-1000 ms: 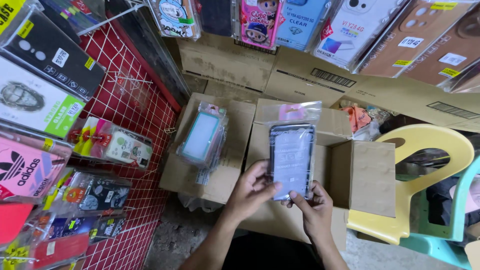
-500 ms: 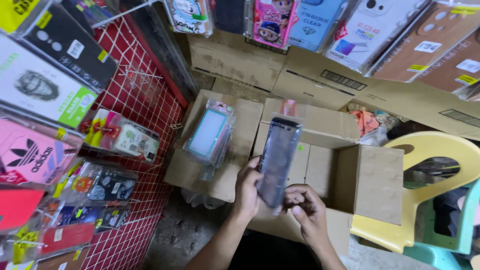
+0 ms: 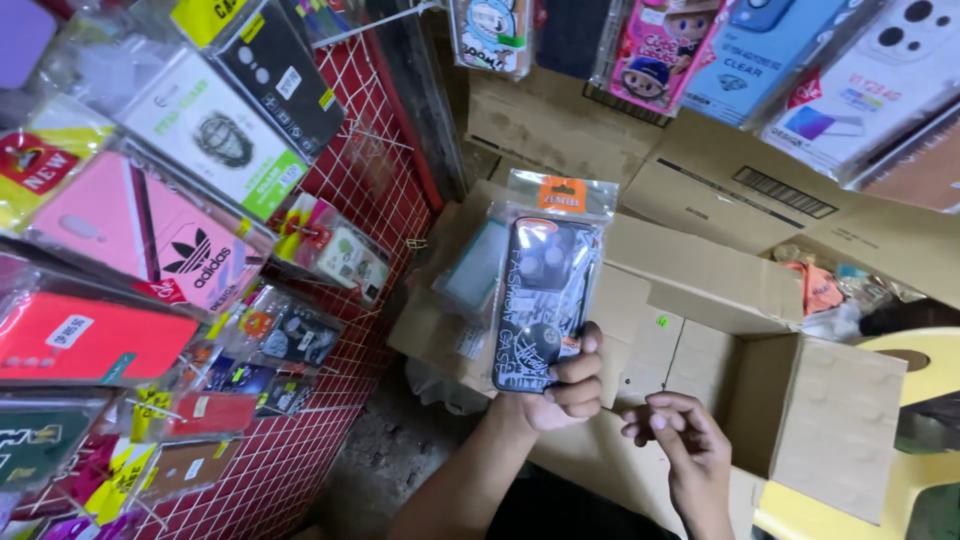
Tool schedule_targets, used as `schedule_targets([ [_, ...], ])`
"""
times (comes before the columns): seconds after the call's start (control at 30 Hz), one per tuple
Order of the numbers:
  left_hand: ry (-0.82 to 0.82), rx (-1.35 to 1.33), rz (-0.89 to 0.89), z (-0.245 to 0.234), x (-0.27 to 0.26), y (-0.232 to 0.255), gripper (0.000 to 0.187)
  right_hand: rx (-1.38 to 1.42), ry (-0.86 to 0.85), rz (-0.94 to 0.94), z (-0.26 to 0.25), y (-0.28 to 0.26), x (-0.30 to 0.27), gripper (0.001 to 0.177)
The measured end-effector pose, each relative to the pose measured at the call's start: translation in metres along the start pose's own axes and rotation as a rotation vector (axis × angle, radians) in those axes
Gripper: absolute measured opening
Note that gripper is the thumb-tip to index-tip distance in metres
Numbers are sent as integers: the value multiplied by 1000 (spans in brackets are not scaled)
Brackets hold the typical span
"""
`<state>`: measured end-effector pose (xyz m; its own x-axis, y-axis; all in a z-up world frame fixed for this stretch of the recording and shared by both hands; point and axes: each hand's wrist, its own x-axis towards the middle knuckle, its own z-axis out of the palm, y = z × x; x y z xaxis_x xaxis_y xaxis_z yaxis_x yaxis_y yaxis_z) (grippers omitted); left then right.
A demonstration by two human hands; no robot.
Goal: The person takes packaged phone cases and a charging cable out of cardboard boxes, holds each item up, turns it over, and places the cases into an open box on the floor. They also handle a blister-packed cable and set it on the boxes.
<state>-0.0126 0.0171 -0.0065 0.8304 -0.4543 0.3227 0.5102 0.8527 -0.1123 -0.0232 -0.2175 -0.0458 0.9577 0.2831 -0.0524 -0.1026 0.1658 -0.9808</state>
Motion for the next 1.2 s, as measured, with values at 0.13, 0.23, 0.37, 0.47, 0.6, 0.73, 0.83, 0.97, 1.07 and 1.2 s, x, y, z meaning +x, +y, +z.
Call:
schedule_targets([
  [0.13, -70, -19, -40, -3, 1, 0, 38, -21, 12, 20, -1, 0, 2, 20],
  [0.23, -69, -16, -43, -1, 1, 0, 38, -20, 2, 30, -2, 1, 2, 20],
  [0.37, -26, 13, -48, 4, 2, 0, 40, -14, -5, 34, -1, 1, 2, 19],
  [0.47, 74, 172, -15, 11, 0, -1, 41, -13, -17, 32, -2, 3, 2, 21],
  [0.6, 449, 704, 154, -67, -15, -9, 44, 69, -120, -26, -3, 4, 1, 32],
  [0.73, 1130, 1817, 207, -30, -7, -26, 47, 115, -287, 12, 18, -2, 6, 71],
  [0.83, 1287, 2035, 110, -20, -12, -32, 49, -23, -214, 107, 32, 7, 8, 81],
  [0.97, 1324, 1957, 65, -15, -22, -29, 54, -82, -93, 162, 30, 34, 12, 73],
  [1.07, 1370, 1931, 62, -18, -32, -21, 56, 9, -201, 114, 41, 24, 18, 88],
  [1.2, 1429, 1859, 37, -3, -39, -10, 59, -55, -235, 180, 88, -24, 25, 121],
])
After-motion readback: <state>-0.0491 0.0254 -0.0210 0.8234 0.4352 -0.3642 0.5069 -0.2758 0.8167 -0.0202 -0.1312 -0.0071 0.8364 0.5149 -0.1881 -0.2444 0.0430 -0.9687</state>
